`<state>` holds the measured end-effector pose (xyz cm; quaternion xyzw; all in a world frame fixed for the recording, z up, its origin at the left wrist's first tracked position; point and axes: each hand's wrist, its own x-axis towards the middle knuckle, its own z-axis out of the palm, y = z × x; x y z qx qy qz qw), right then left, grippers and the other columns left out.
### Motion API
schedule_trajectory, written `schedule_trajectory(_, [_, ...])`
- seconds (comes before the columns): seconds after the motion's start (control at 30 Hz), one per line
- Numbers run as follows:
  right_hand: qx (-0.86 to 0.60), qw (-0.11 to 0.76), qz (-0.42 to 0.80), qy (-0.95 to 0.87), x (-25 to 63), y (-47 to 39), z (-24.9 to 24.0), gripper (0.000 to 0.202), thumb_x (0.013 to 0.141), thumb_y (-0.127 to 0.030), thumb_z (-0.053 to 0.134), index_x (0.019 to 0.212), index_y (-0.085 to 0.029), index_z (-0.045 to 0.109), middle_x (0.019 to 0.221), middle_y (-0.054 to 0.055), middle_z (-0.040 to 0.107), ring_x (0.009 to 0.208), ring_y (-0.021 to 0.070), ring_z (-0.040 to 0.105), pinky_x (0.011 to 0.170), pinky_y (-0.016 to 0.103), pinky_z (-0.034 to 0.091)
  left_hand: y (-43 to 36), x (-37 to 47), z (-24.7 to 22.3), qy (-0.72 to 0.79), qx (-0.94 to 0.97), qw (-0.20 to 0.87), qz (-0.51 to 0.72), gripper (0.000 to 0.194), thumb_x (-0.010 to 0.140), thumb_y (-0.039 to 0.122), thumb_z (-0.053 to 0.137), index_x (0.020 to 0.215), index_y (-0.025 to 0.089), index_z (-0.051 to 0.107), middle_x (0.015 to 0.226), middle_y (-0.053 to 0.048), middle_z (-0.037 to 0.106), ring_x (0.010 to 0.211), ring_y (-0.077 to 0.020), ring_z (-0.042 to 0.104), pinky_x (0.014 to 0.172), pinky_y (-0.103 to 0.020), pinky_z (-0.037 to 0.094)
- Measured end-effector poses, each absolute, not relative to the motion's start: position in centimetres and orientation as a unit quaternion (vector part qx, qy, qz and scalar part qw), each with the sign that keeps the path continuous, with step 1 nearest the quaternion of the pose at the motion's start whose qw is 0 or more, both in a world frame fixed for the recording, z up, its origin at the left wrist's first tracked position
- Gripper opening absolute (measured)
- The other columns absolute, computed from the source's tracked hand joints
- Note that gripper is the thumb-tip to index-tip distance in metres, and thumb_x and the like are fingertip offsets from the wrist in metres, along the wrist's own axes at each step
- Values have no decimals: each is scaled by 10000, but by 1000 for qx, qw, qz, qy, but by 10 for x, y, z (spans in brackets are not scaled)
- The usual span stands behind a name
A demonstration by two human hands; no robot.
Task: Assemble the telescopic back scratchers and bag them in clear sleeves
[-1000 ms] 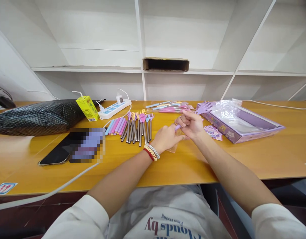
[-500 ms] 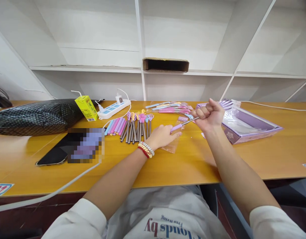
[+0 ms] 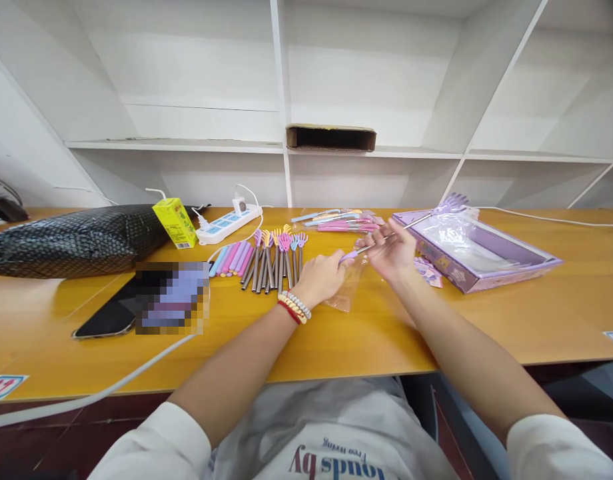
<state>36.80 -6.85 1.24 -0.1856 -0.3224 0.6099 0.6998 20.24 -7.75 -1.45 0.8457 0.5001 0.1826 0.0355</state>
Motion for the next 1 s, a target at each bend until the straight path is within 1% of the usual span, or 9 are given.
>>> schedule_trajectory(0.2, [-192, 667, 631, -346, 327, -66, 3, 485, 632, -213, 676, 542, -181, 201, 405, -86, 247, 379, 55, 303, 458, 226, 366, -80, 213, -19, 469, 838, 99, 260, 221, 899, 248, 343, 980, 159, 529, 980, -115, 642, 887, -228, 608, 721, -317, 426])
schedule_trajectory(0.27, [-210, 665, 628, -345, 325, -60, 7, 489, 618, -178, 662, 547, -187, 178, 383, -101, 189, 341, 43, 215, 402, 220, 298, -78, 211, -18, 447, 846, 123, 265, 198, 869, 282, 423, 992, 156, 513, 996, -113, 634, 899, -229, 603, 731, -313, 434])
schedule_trajectory(0.4, [-252, 681, 616, -306, 324, -51, 11, 484, 593, -145, 628, 555, -194, 148, 346, -118, 142, 316, 31, 102, 343, 222, 167, -73, 206, -19, 428, 866, 123, 228, 351, 833, 434, 501, 1029, 143, 486, 973, -124, 630, 872, -250, 608, 703, -318, 442])
schedule_trajectory(0.57, [-274, 715, 577, -285, 320, -54, 11, 513, 527, -76, 596, 584, -190, 98, 337, -120, 149, 298, 27, 119, 329, 213, 162, -71, 209, -19, 472, 861, 47, 185, 417, 885, 476, 401, 1111, 131, 458, 952, -155, 639, 873, -286, 623, 705, -342, 434])
schedule_trajectory(0.7, [-260, 738, 541, -309, 317, -63, 19, 540, 520, -66, 608, 585, -189, 86, 348, -120, 150, 295, 26, 134, 326, 208, 171, -71, 214, -14, 481, 856, 21, 187, 472, 884, 526, 368, 1125, 132, 462, 938, -155, 643, 870, -285, 623, 703, -335, 423])
schedule_trajectory(0.77, [-251, 740, 531, -329, 322, -67, 25, 551, 527, -75, 621, 578, -186, 84, 356, -116, 152, 302, 23, 143, 330, 203, 187, -70, 210, -13, 485, 851, 26, 200, 482, 860, 565, 394, 1077, 148, 500, 898, -135, 647, 833, -270, 622, 679, -317, 410])
schedule_trajectory(0.87, [-240, 755, 510, -336, 342, -67, 34, 561, 531, -88, 635, 564, -180, 83, 366, -106, 150, 318, 22, 154, 332, 198, 198, -66, 196, -13, 480, 850, 48, 211, 499, 855, 616, 339, 869, 173, 568, 765, -94, 631, 735, -232, 605, 634, -294, 378])
schedule_trajectory(0.93, [-231, 764, 507, -327, 360, -64, 37, 545, 548, -98, 627, 553, -180, 88, 367, -100, 127, 325, 28, 144, 333, 205, 218, -63, 188, -14, 466, 857, 64, 212, 548, 860, 637, 277, 751, 184, 566, 697, -74, 606, 682, -208, 580, 612, -287, 355])
schedule_trajectory(1.0, [-226, 768, 509, -316, 375, -60, 36, 524, 575, -110, 615, 551, -182, 96, 373, -95, 104, 326, 34, 128, 335, 212, 231, -60, 183, -17, 460, 859, 78, 212, 573, 854, 653, 257, 715, 189, 561, 667, -62, 589, 642, -194, 558, 597, -285, 338])
